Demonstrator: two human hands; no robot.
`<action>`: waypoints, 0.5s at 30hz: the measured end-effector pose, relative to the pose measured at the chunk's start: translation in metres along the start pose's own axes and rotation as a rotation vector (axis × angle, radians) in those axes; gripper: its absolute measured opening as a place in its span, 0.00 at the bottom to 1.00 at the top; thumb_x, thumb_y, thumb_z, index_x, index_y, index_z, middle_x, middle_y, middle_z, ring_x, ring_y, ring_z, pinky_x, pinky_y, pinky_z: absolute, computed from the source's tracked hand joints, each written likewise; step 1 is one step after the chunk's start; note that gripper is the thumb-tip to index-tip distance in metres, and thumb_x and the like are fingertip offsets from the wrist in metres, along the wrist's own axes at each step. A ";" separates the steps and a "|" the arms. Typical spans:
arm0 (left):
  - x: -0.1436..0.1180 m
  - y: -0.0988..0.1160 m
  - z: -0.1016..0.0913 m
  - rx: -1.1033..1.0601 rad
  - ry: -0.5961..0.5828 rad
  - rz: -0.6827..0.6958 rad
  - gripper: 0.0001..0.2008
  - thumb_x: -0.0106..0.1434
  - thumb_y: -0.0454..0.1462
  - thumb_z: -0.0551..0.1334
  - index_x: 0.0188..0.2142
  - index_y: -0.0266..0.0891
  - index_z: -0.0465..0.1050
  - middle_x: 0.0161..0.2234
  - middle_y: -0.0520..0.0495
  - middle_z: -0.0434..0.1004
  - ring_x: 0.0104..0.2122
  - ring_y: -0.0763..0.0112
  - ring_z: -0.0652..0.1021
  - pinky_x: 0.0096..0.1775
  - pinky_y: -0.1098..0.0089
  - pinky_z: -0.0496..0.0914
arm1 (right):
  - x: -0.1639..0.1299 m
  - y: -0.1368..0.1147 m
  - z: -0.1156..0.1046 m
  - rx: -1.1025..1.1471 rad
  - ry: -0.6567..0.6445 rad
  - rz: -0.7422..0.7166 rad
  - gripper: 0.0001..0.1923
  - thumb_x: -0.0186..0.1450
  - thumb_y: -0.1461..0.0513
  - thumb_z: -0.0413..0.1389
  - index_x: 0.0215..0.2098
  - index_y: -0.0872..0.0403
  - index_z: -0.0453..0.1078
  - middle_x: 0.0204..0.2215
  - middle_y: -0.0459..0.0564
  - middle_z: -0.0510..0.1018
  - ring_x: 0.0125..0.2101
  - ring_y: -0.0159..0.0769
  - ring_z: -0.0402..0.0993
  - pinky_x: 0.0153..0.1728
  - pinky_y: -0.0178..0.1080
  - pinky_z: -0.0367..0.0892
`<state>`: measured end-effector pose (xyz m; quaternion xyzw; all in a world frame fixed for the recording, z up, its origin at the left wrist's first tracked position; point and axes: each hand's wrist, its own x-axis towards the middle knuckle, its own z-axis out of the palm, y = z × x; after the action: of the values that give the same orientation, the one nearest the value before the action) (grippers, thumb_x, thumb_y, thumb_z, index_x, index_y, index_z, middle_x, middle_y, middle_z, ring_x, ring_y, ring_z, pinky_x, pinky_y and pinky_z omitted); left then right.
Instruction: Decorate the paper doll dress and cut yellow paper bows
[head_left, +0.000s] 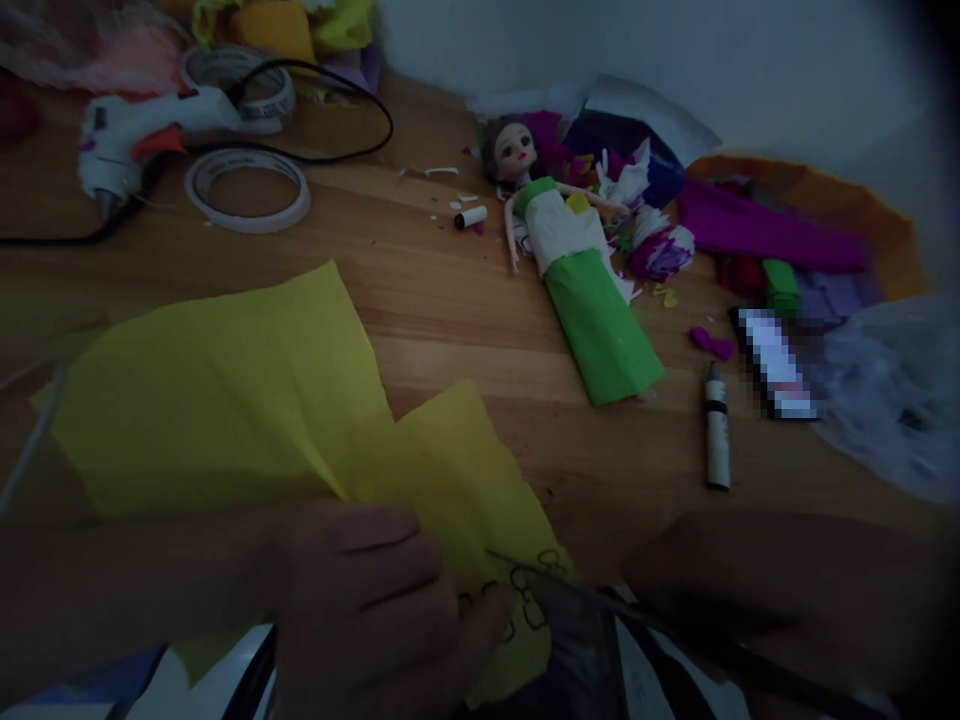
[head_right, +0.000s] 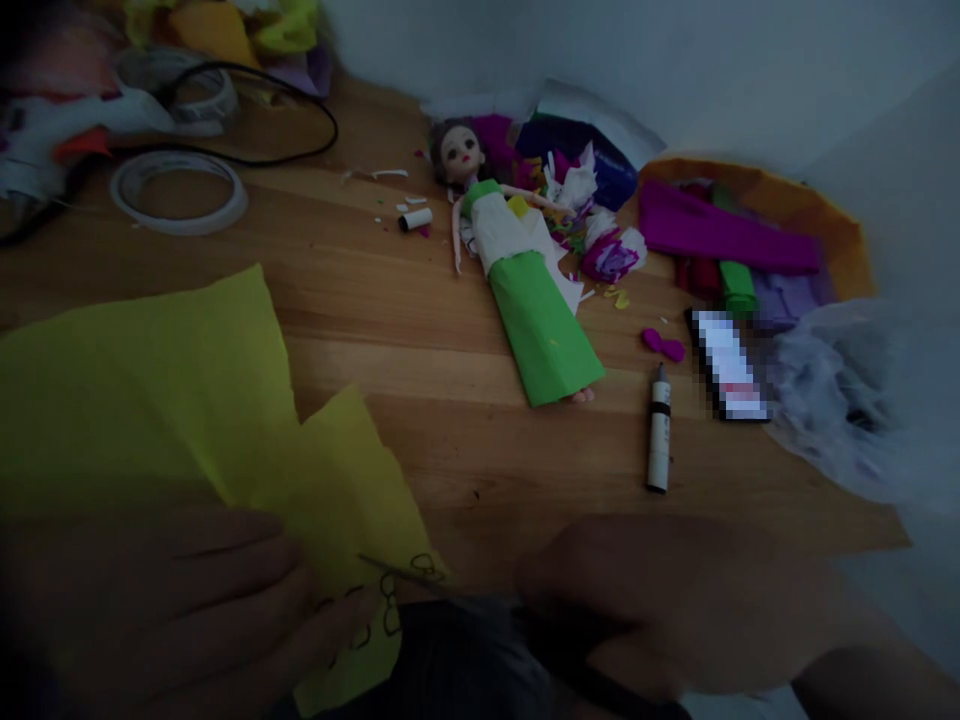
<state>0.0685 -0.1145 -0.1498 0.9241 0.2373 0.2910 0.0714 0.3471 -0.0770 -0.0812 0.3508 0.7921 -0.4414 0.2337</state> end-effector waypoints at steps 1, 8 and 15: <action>0.000 -0.003 -0.005 0.006 -0.075 0.050 0.16 0.65 0.25 0.54 0.44 0.42 0.75 0.23 0.60 0.77 0.25 0.76 0.76 0.30 0.72 0.72 | 0.000 0.002 -0.001 0.011 -0.014 0.017 0.10 0.56 0.69 0.50 0.24 0.54 0.72 0.17 0.33 0.68 0.17 0.21 0.64 0.16 0.23 0.49; -0.004 -0.007 -0.008 0.030 -0.167 0.083 0.17 0.65 0.25 0.55 0.46 0.45 0.74 0.26 0.60 0.79 0.27 0.76 0.77 0.33 0.72 0.72 | 0.001 0.014 -0.011 0.219 -0.283 0.168 0.10 0.54 0.71 0.57 0.31 0.51 0.73 0.24 0.38 0.74 0.27 0.28 0.69 0.23 0.27 0.56; -0.003 -0.003 -0.003 0.021 -0.088 0.012 0.14 0.66 0.27 0.55 0.42 0.45 0.76 0.23 0.61 0.77 0.23 0.79 0.75 0.29 0.74 0.70 | 0.004 -0.003 -0.024 0.189 -0.236 0.227 0.13 0.53 0.73 0.53 0.29 0.51 0.74 0.23 0.39 0.73 0.26 0.29 0.69 0.23 0.29 0.54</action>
<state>0.0636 -0.1135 -0.1490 0.9381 0.2314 0.2480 0.0702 0.3413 -0.0561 -0.0706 0.4041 0.6696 -0.5226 0.3394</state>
